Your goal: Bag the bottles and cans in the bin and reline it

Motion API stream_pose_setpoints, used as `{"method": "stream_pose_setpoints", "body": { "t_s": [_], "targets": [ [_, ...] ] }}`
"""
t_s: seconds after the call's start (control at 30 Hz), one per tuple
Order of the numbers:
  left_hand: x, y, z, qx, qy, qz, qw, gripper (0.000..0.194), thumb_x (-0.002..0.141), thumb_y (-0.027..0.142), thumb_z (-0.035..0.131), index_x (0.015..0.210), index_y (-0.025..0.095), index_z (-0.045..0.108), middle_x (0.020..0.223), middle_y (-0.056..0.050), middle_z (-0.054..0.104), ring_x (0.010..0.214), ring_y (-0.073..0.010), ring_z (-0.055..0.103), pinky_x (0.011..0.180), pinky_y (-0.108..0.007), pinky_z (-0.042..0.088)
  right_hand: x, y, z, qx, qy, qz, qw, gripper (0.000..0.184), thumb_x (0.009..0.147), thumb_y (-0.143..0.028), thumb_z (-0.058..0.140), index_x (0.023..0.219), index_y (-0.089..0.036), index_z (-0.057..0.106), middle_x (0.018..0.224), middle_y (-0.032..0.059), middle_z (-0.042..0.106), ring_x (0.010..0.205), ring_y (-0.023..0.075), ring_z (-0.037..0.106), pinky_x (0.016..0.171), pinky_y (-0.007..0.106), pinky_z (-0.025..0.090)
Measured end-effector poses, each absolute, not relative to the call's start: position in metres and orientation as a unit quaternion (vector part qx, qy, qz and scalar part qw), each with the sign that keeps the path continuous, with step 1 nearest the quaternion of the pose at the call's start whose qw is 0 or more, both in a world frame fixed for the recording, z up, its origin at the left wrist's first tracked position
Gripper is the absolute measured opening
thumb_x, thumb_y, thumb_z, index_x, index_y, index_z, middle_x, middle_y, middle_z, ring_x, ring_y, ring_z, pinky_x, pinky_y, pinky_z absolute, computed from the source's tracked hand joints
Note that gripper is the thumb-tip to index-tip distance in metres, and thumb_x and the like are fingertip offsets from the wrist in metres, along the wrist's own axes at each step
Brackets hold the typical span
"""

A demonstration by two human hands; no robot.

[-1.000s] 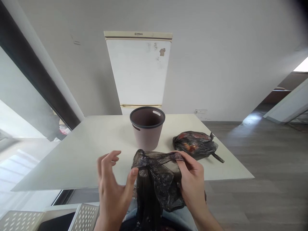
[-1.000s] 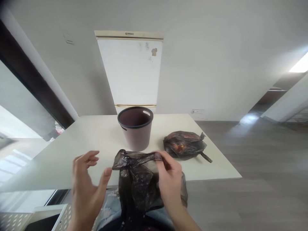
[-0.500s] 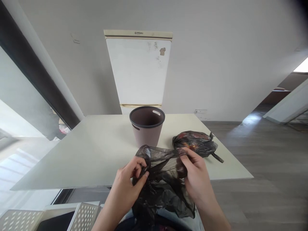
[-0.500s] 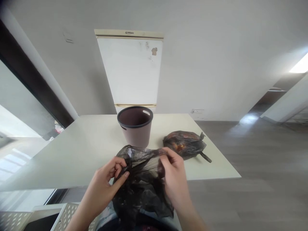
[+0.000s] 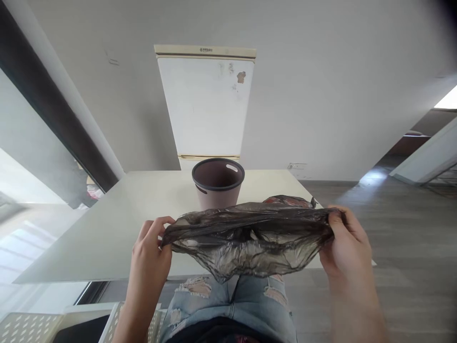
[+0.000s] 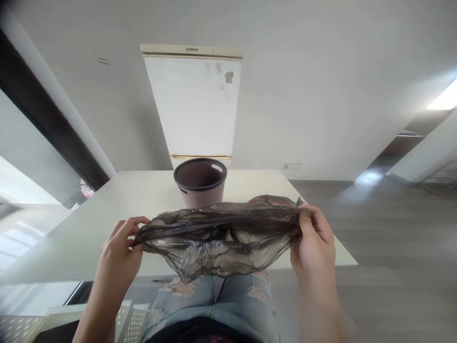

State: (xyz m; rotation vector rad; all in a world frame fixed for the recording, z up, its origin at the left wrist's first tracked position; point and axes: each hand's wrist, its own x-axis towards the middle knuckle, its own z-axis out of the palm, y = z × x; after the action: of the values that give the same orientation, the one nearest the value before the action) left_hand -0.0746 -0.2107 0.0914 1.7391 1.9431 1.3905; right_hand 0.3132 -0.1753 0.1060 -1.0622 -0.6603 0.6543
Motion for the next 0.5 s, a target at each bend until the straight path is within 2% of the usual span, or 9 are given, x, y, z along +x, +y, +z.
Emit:
{"method": "stream_pose_setpoints", "body": {
  "t_s": [0.07,0.2,0.27,0.37,0.43,0.5],
  "targets": [
    [-0.077,-0.207,0.093,0.552,0.627,0.515,0.191,0.041,0.070,0.011,0.056,0.107,0.024,0.070,0.094,-0.004,0.063,0.085,-0.0197,0.061,0.071,-0.024,0.047,0.323,-0.173,0.102,-0.488,-0.290,0.334,0.752,0.035,0.073,-0.046,0.088,0.092,-0.023,0.070,0.082,-0.0011,0.060,0.070,0.0140,0.055,0.060,0.027,0.046],
    [-0.076,-0.206,0.099,0.414,0.486,0.608,0.471,0.036,0.077,0.020,0.069,0.111,0.023,0.062,0.090,-0.003,0.066,0.080,-0.0170,0.060,0.071,-0.024,0.050,0.340,-0.165,0.092,-0.503,-0.253,0.414,0.715,0.041,0.066,-0.047,0.089,0.092,-0.021,0.070,0.090,0.0042,0.067,0.076,0.0196,0.061,0.062,0.034,0.051],
    [-0.072,-0.207,0.102,0.340,0.434,0.624,0.554,0.039,0.076,0.022,0.075,0.113,0.023,0.061,0.089,-0.002,0.065,0.075,-0.0153,0.059,0.066,-0.023,0.051,0.340,-0.164,0.090,-0.517,-0.264,0.390,0.715,0.039,0.065,-0.043,0.089,0.093,-0.021,0.071,0.091,0.0040,0.067,0.079,0.0205,0.062,0.066,0.035,0.052],
    [-0.061,-0.208,0.105,0.299,0.428,0.647,0.556,0.035,0.078,0.028,0.080,0.108,0.022,0.064,0.080,0.001,0.060,0.063,-0.0103,0.052,0.054,-0.018,0.042,0.324,-0.175,0.095,-0.538,-0.315,0.190,0.759,0.032,0.071,-0.031,0.083,0.101,-0.026,0.074,0.099,0.0032,0.067,0.095,0.0242,0.064,0.082,0.040,0.054],
    [-0.051,-0.207,0.106,0.320,0.446,0.661,0.512,0.028,0.082,0.035,0.080,0.100,0.020,0.065,0.078,0.002,0.057,0.061,-0.0089,0.049,0.052,-0.017,0.038,0.310,-0.193,0.103,-0.528,-0.321,-0.012,0.786,0.030,0.075,-0.024,0.078,0.104,-0.029,0.078,0.108,0.0050,0.068,0.108,0.0296,0.065,0.093,0.048,0.054],
    [-0.041,-0.208,0.107,0.373,0.472,0.669,0.437,0.024,0.087,0.041,0.076,0.092,0.020,0.065,0.078,0.001,0.056,0.062,-0.0091,0.049,0.053,-0.018,0.038,0.295,-0.215,0.113,-0.498,-0.353,-0.138,0.780,0.020,0.079,-0.022,0.074,0.095,-0.032,0.081,0.106,0.0065,0.071,0.106,0.0339,0.068,0.093,0.056,0.055]
  ]
}}
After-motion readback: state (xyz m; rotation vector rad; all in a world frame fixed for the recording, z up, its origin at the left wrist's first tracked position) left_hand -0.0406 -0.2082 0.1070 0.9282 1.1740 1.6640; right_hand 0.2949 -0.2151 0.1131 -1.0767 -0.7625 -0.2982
